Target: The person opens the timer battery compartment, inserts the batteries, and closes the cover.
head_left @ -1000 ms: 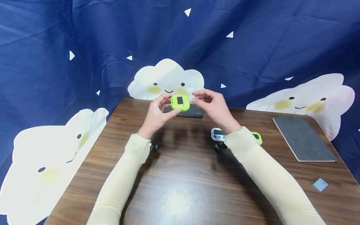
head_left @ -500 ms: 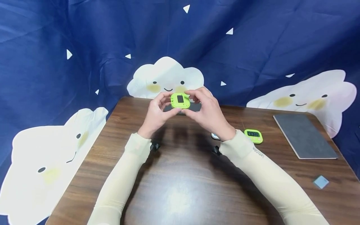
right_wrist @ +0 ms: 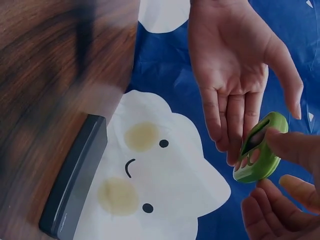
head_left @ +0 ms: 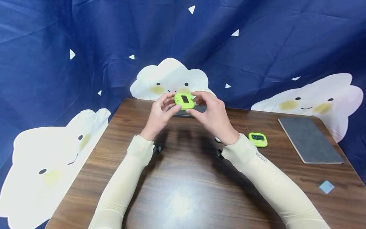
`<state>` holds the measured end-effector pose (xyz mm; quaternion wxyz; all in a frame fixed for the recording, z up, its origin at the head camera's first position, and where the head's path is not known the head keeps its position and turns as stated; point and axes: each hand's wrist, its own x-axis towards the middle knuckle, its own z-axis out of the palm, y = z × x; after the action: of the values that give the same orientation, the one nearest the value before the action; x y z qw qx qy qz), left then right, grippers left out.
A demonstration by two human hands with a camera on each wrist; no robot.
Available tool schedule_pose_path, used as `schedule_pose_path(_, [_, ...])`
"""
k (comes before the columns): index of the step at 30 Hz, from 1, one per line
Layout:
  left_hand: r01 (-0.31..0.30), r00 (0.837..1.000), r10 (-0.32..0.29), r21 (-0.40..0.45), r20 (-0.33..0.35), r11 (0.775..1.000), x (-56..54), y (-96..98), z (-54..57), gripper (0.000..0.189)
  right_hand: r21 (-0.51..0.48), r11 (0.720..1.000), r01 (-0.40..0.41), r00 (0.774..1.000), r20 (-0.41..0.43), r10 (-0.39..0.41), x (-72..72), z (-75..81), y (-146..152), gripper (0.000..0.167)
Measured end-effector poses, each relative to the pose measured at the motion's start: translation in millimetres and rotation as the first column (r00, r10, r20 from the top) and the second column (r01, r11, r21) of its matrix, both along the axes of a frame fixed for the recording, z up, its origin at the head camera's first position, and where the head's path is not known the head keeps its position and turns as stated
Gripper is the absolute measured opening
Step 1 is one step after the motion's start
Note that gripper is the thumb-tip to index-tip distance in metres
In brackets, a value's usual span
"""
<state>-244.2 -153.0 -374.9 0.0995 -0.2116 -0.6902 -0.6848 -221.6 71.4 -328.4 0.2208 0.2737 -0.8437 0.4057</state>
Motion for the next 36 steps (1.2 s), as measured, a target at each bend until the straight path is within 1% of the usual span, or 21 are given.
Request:
schedule_pose_path(5, [-0.008,1.000,0.008,0.011,-0.006,1.000,1.6,-0.9,1.0,0.051,-0.016,1.000,0.010,1.000,0.030,-0.009,1.4,0.5,1,0.056])
schedule_pose_path(7, [-0.016,1.000,0.016,0.011,-0.014,1.000,1.9,-1.1,0.8,0.051,-0.027,1.000,0.014,0.998,0.061,-0.013,2.6,0.7,1,0.054])
schedule_pose_path(9, [-0.020,1.000,0.020,0.007,-0.022,1.000,2.2,-1.5,0.3,0.050,-0.056,0.998,0.015,0.994,0.112,-0.008,3.6,1.2,2,0.052])
schedule_pose_path(12, [-0.020,0.999,0.020,-0.018,-0.036,1.000,2.4,-1.6,-0.2,0.048,-0.117,0.993,0.009,0.977,0.210,0.016,3.4,1.8,4,0.047])
schedule_pose_path(15, [-0.018,0.999,0.016,-0.055,-0.045,0.998,2.2,-1.4,-1.1,0.048,-0.164,0.987,0.001,0.958,0.284,0.046,0.5,0.9,7,0.043])
schedule_pose_path(18, [-0.021,0.998,0.015,-0.087,-0.059,0.996,1.5,-0.5,-2.4,0.048,-0.186,0.982,0.005,0.943,0.327,0.057,-3.0,-1.3,11,0.041])
schedule_pose_path(21, [-0.025,0.996,0.017,-0.099,-0.087,0.995,0.4,0.6,-3.9,0.047,-0.223,0.975,0.015,0.928,0.366,0.069,-6.3,-3.2,15,0.041])
schedule_pose_path(25, [-0.034,0.992,0.021,-0.102,-0.125,0.994,-0.1,1.5,-5.7,0.046,-0.296,0.955,0.016,0.899,0.423,0.116,-10.2,-5.7,18,0.042])
schedule_pose_path(28, [-0.053,0.988,0.036,-0.111,-0.148,0.992,-0.2,0.7,-5.9,0.048,-0.356,0.934,0.014,0.863,0.476,0.168,-12.2,-6.8,20,0.042])
schedule_pose_path(32, [-0.099,0.981,0.071,-0.147,-0.180,0.984,-0.5,-1.0,-5.1,0.056,-0.433,0.901,0.023,0.809,0.538,0.238,-13.7,-6.3,20,0.043])
schedule_pose_path(34, [-0.116,0.979,0.084,-0.163,-0.188,0.980,-0.1,-1.4,-4.3,0.059,-0.457,0.889,0.028,0.789,0.556,0.261,-14.4,-5.8,21,0.043])
schedule_pose_path(36, [-0.123,0.977,0.090,-0.167,-0.192,0.978,-0.4,-1.5,-4.5,0.060,-0.466,0.884,0.031,0.777,0.567,0.272,-15.1,-5.3,21,0.044])
